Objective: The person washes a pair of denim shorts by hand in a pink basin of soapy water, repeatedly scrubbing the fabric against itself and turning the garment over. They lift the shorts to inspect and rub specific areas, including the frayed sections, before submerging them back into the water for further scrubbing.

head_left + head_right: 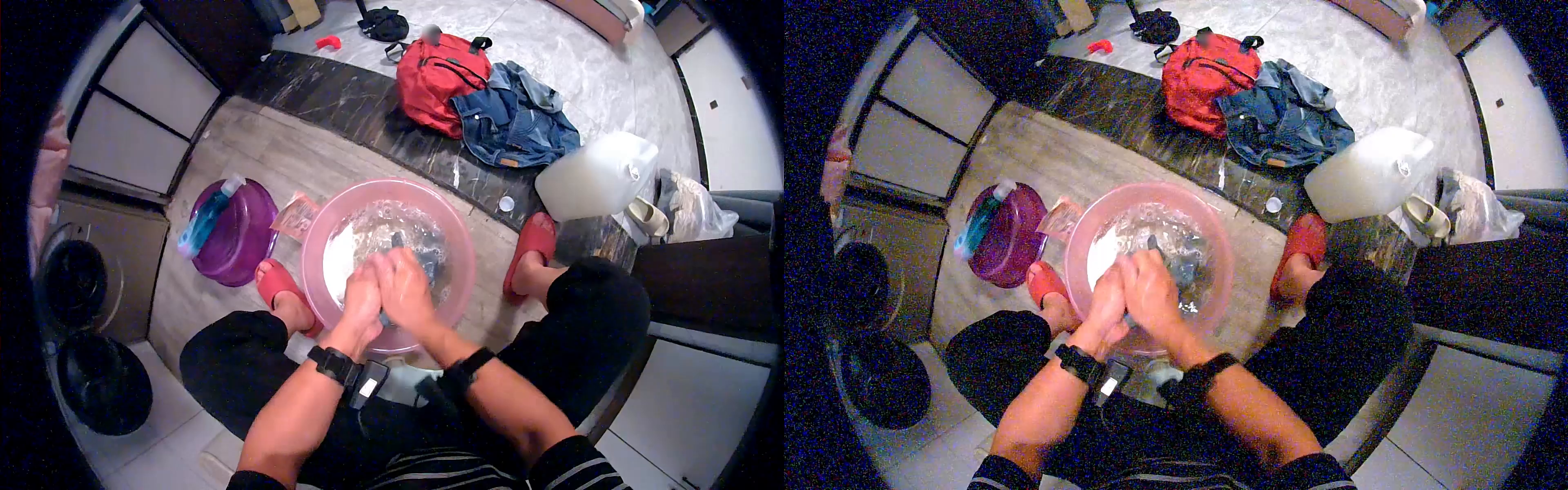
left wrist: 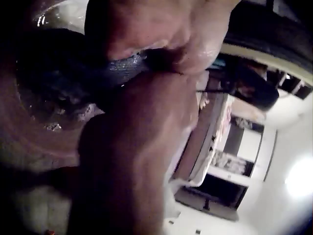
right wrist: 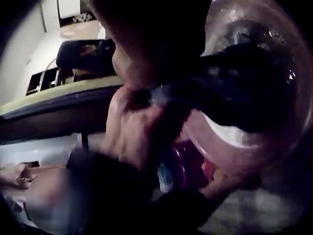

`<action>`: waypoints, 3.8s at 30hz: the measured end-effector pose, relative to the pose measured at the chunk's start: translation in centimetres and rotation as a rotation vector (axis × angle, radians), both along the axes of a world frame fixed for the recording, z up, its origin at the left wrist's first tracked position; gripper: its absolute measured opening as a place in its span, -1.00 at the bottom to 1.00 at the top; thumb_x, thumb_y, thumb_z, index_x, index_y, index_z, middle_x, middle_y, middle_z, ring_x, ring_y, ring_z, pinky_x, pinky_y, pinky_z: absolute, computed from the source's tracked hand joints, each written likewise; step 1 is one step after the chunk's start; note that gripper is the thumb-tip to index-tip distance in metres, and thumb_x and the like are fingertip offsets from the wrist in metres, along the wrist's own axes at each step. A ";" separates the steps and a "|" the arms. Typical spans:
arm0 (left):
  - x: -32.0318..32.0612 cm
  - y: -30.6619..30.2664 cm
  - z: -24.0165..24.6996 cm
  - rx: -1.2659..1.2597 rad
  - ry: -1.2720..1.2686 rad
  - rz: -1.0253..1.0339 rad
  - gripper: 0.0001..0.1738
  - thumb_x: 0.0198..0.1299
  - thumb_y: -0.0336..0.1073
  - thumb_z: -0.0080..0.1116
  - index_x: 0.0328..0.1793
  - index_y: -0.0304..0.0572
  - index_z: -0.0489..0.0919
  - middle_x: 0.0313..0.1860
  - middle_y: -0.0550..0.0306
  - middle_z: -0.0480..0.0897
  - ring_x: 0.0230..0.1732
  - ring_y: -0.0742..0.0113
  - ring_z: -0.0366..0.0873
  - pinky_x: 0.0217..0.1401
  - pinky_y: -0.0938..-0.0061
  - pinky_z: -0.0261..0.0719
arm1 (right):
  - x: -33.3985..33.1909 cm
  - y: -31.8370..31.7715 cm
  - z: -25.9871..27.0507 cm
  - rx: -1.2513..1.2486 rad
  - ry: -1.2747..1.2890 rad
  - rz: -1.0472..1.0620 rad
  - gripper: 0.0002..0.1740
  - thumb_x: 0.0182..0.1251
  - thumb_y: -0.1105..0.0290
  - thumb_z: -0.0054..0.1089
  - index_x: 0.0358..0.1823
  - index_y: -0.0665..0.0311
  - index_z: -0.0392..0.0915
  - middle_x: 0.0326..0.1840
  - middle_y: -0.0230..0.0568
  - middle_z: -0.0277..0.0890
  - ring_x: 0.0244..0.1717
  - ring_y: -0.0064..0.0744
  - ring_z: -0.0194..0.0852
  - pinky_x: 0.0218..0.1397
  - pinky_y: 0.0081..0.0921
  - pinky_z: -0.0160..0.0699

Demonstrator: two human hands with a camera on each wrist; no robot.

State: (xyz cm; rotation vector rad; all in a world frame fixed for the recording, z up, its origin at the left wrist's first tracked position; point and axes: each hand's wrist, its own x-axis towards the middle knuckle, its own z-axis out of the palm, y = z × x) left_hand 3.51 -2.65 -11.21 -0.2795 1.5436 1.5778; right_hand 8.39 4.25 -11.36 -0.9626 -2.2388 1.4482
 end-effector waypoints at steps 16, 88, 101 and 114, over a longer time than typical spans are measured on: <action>0.5 0.2 -0.1 0.131 -0.055 -0.047 -0.55 0.39 0.00 -0.18 0.14 -0.20 0.42 -0.04 0.12 0.57 -0.05 0.29 0.55 0.06 0.36 0.52 | -0.2 2.2 0.1 -0.138 -0.152 -0.113 -0.56 0.41 0.11 -0.11 -0.17 0.42 0.49 -0.38 -0.02 0.52 -0.28 0.00 0.50 -0.07 -0.29 0.44; -6.2 -4.8 9.8 0.437 -0.019 -0.141 -0.19 -0.14 -0.26 0.16 0.32 -0.43 0.24 0.19 -0.16 0.46 0.13 -0.10 0.49 0.16 -0.01 0.49 | 4.9 8.6 6.2 -0.947 -0.112 0.182 -0.35 0.18 0.23 0.31 0.26 0.29 0.29 -0.15 -0.19 0.55 -0.18 -0.48 0.49 -0.12 -0.55 0.49; -5.6 -4.3 10.1 0.385 0.061 -0.098 -0.34 0.01 -0.16 0.22 0.20 -0.41 0.35 0.04 -0.09 0.55 0.05 0.03 0.55 0.18 0.13 0.50 | 4.6 8.5 8.4 -0.516 -0.106 0.502 -0.34 0.15 0.25 0.36 0.24 0.34 0.35 -0.03 -0.37 0.47 -0.07 -0.60 0.38 0.02 -0.62 0.37; -5.5 -3.5 10.9 0.390 0.105 -0.170 -0.58 0.06 -0.47 0.20 0.09 -0.34 0.44 0.09 0.02 0.52 0.10 0.27 0.50 0.17 0.40 0.44 | 4.0 8.6 5.9 -0.266 0.066 0.126 -0.71 0.13 0.25 0.27 -0.18 0.25 0.59 -0.07 -0.13 0.48 -0.05 -0.33 0.44 0.05 -0.44 0.43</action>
